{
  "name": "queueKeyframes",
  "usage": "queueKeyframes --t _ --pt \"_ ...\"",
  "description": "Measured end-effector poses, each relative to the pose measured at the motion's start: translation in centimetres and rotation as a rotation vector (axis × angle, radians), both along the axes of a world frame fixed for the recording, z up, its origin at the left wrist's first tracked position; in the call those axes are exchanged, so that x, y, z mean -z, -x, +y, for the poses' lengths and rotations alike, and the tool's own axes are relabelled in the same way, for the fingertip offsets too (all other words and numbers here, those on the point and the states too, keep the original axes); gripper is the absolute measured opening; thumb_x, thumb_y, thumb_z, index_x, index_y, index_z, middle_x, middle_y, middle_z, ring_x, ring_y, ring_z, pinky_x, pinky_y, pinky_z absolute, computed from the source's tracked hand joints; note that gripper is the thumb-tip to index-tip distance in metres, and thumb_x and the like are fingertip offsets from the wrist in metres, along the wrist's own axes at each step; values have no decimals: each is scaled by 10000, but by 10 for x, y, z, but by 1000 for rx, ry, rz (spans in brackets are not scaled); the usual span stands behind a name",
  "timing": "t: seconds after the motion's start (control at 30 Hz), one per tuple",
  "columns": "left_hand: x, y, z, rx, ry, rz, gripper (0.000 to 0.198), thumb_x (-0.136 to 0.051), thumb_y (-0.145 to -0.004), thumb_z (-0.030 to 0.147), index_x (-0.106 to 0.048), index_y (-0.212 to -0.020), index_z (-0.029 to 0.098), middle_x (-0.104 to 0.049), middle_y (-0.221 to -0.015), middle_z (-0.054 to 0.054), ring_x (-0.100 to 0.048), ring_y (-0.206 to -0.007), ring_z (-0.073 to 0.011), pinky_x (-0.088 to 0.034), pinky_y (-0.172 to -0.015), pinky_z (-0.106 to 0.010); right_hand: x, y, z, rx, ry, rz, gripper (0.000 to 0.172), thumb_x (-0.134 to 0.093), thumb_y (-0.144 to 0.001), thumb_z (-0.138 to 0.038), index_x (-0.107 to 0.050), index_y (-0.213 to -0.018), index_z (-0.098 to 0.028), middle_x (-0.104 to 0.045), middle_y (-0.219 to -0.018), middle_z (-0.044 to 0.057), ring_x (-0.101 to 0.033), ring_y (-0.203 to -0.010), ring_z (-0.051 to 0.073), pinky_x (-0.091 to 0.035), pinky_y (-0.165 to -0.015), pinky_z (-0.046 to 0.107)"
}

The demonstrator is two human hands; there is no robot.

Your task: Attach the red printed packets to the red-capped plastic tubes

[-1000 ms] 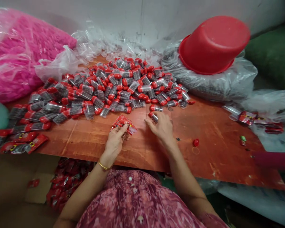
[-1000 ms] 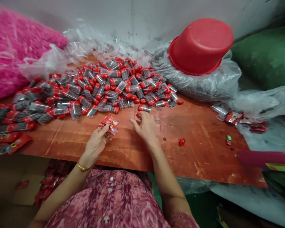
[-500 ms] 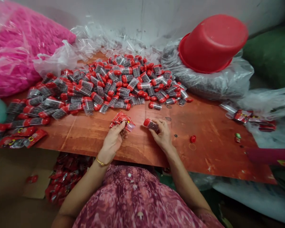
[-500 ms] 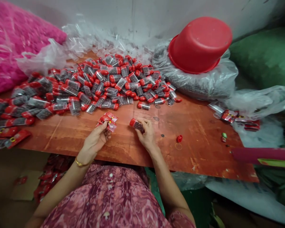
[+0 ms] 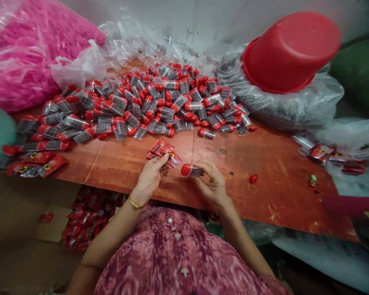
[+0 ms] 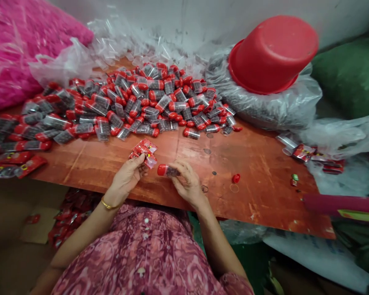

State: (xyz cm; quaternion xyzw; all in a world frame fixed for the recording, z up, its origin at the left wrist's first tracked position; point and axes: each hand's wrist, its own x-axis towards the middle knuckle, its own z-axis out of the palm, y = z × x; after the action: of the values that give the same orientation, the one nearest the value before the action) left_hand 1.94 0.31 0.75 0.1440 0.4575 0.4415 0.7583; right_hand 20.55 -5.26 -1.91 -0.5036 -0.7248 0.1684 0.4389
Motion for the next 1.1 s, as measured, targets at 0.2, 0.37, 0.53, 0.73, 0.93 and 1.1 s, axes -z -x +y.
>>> queueKeyframes --t 0.2,0.37,0.53,0.73,0.93,1.1 --pt "5 4 -1 59 -28 5 411 -853 -434 383 -641 -678 129 -653 -591 18 -528 -455 -58 -391 -452 -176 -11 5 -2 -111 47 -38 293 -555 -837 -200 -572 -1125 -248 -623 -1033 67 -612 -947 178 -522 -781 312" --pt "10 3 0 84 -63 50 399 -841 -448 403 -646 -656 123 -644 -567 13 -525 -441 -63 -390 -446 -187 -16 8 2 -125 65 -33 357 -584 -819 -207 -549 -1172 -249 -638 -1045 63 -611 -957 186 -518 -812 328" --pt "7 3 -1 68 -116 140 395 -845 -430 395 -652 -638 121 -646 -568 10 -547 -475 -75 -427 -481 -192 -13 9 4 -120 111 -36 384 -606 -808 -229 -547 -1187 -243 -648 -1061 68 -613 -958 191 -519 -826 336" --pt "0 -6 -3 21 -170 94 422 -845 -433 370 -648 -731 145 -678 -682 13 -596 -587 -93 -492 -605 -220 -11 18 8 -34 118 14 374 -607 -804 -235 -573 -1177 -238 -657 -1085 68 -624 -973 195 -523 -842 338" --pt "6 -22 -8 -117 -174 59 468 -864 -384 280 -618 -761 150 -685 -721 19 -615 -654 -91 -486 -662 -212 -1 37 8 136 17 11 408 -575 -810 -228 -550 -1218 -217 -665 -1084 84 -633 -983 204 -534 -855 357" --pt "10 -28 -12 -155 -162 28 429 -858 -401 305 -612 -714 144 -672 -664 25 -595 -609 -78 -474 -681 -212 9 56 13 235 -53 -41 418 -495 -848 -198 -502 -1266 -191 -648 -1113 110 -605 -1056 215 -505 -924 385"
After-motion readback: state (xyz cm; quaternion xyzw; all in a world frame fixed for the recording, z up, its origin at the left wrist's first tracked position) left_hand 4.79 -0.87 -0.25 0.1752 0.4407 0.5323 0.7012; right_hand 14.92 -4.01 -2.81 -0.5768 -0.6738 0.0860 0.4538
